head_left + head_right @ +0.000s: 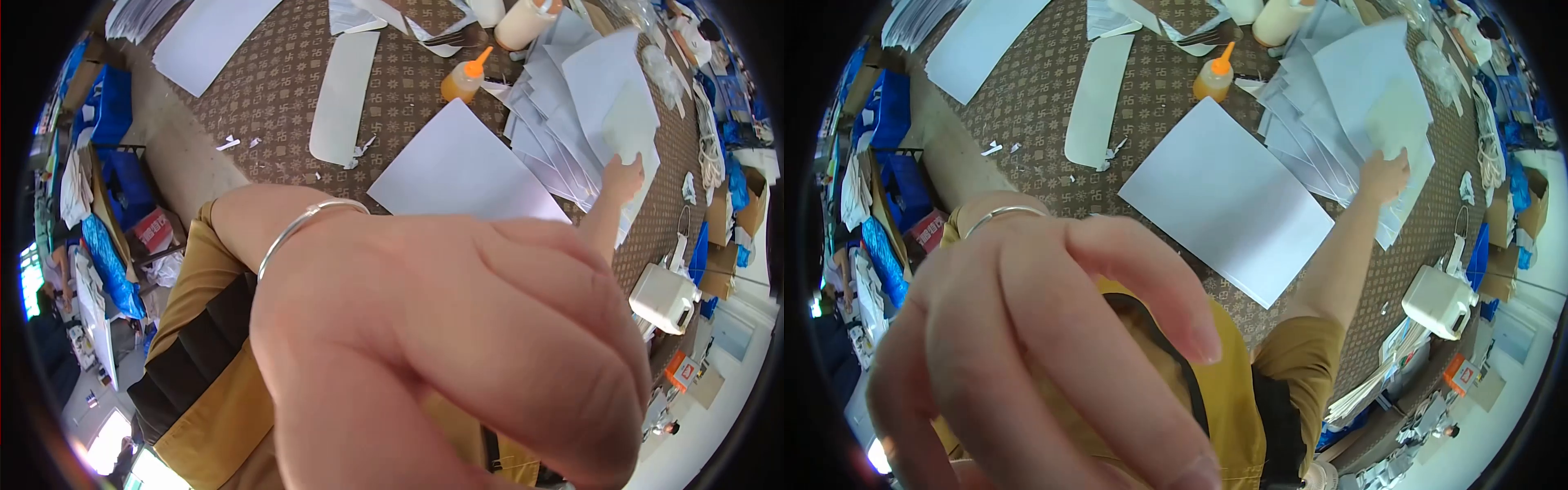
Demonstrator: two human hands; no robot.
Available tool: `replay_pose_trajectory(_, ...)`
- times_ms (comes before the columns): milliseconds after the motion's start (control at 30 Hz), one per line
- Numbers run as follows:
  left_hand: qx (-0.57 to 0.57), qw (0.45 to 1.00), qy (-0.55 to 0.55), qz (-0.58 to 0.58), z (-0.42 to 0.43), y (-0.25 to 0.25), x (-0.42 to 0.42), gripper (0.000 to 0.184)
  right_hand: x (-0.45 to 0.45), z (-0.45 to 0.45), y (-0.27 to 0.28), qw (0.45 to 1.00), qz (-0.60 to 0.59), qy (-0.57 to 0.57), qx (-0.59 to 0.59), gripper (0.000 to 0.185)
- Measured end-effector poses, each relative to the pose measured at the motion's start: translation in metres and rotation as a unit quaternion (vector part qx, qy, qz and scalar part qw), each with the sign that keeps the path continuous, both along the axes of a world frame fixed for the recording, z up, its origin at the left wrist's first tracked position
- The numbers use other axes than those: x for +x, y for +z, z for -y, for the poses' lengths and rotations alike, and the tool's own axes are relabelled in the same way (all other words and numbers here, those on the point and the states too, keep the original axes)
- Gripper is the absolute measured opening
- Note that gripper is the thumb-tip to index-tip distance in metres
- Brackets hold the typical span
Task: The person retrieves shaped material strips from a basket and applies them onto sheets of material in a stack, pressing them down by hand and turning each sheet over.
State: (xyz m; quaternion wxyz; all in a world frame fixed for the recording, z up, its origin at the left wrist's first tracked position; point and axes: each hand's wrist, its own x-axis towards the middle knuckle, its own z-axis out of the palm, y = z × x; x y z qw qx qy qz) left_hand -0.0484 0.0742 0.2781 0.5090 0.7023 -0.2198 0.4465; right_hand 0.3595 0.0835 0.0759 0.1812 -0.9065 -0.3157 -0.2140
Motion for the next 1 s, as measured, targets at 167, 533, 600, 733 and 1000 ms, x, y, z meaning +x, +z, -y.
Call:
replay_pose_trajectory(167, -0.021, 1.000, 0.002, 0.003, -0.002, -0.009, -0.022, 0.026, -0.193, -0.018, -0.044, 0.857, -0.172, 0.485, -0.004, 0.032)
replay_pose_trajectory(533, -0.034, 0.995, 0.088, -0.014, -0.011, -0.002, -0.113, 0.021, -0.421, -0.046, -0.099, 0.710, -0.005, 0.679, -0.189, 0.056)
replay_pose_trajectory(600, -0.033, 0.995, 0.090, -0.009, -0.013, 0.000, -0.126, 0.020, -0.429, -0.059, -0.103, 0.699, -0.026, 0.632, -0.334, 0.050)
replay_pose_trajectory(733, -0.029, 0.996, 0.089, -0.003, -0.015, 0.002, -0.145, 0.018, -0.444, -0.055, -0.096, 0.628, 0.096, 0.645, -0.425, 0.047)
replay_pose_trajectory(1000, -0.236, 0.941, 0.239, -0.047, -0.069, -0.048, -0.162, 0.016, -0.393, -0.066, -0.040, 0.783, -0.053, 0.572, -0.237, 0.019)
